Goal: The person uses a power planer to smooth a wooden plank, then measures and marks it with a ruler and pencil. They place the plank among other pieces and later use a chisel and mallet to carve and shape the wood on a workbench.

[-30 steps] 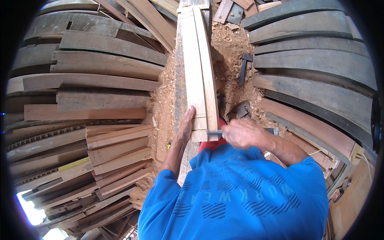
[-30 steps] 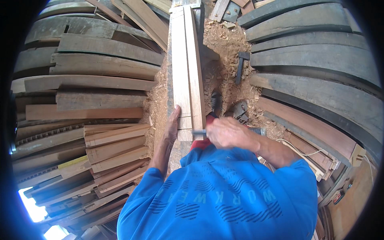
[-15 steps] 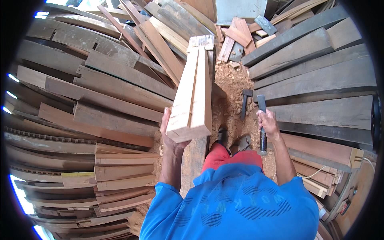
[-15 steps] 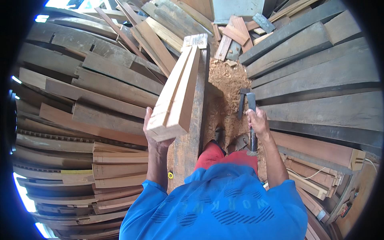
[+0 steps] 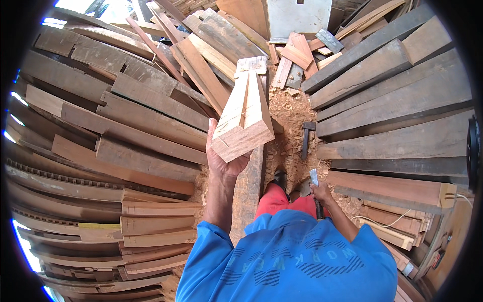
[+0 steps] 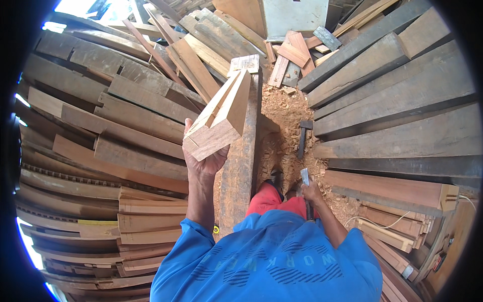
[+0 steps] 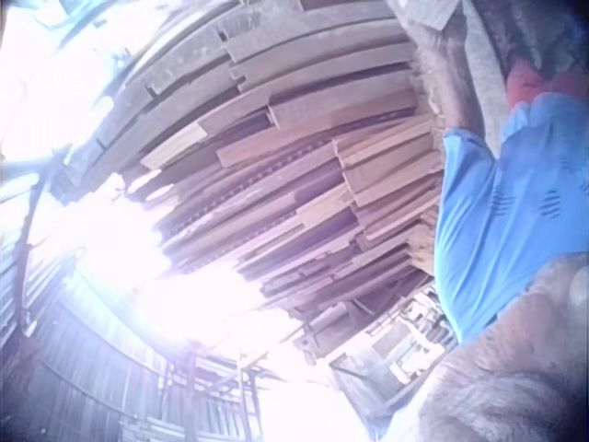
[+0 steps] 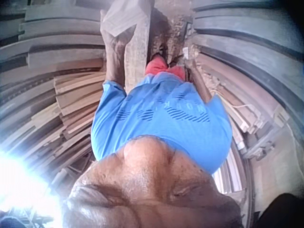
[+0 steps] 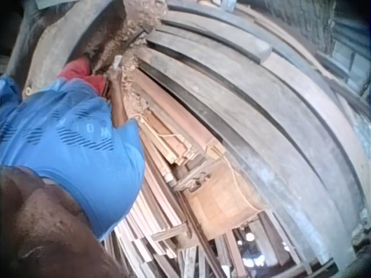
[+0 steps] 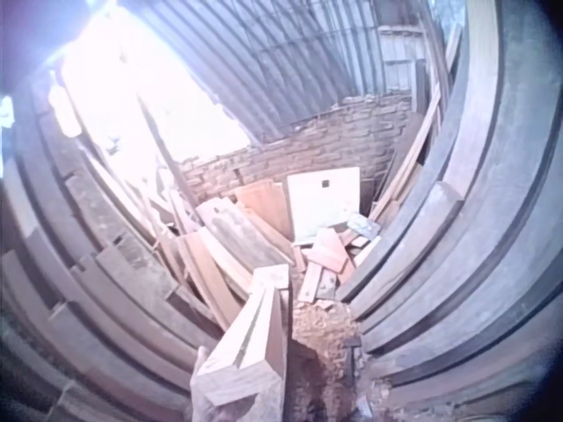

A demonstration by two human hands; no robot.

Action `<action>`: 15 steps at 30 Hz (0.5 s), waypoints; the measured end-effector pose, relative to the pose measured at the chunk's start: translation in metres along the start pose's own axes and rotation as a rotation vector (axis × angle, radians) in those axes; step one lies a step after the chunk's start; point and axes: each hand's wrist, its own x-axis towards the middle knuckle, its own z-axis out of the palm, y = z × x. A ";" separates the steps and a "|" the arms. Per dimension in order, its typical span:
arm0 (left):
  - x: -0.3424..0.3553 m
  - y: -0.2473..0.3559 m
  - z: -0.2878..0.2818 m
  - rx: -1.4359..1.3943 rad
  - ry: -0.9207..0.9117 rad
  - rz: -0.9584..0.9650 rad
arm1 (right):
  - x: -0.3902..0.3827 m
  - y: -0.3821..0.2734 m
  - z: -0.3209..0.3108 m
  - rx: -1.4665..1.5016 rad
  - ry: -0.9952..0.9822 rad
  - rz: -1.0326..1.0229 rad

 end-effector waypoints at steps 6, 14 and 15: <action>0.000 0.002 -0.002 -0.016 0.006 -0.009 | -0.007 -0.005 0.000 -0.093 0.059 0.038; -0.024 -0.006 -0.022 0.099 0.173 -0.055 | 0.006 -0.009 0.002 -0.039 0.112 0.010; -0.028 -0.002 -0.043 0.162 0.099 -0.117 | 0.006 -0.013 0.003 -0.019 0.103 0.018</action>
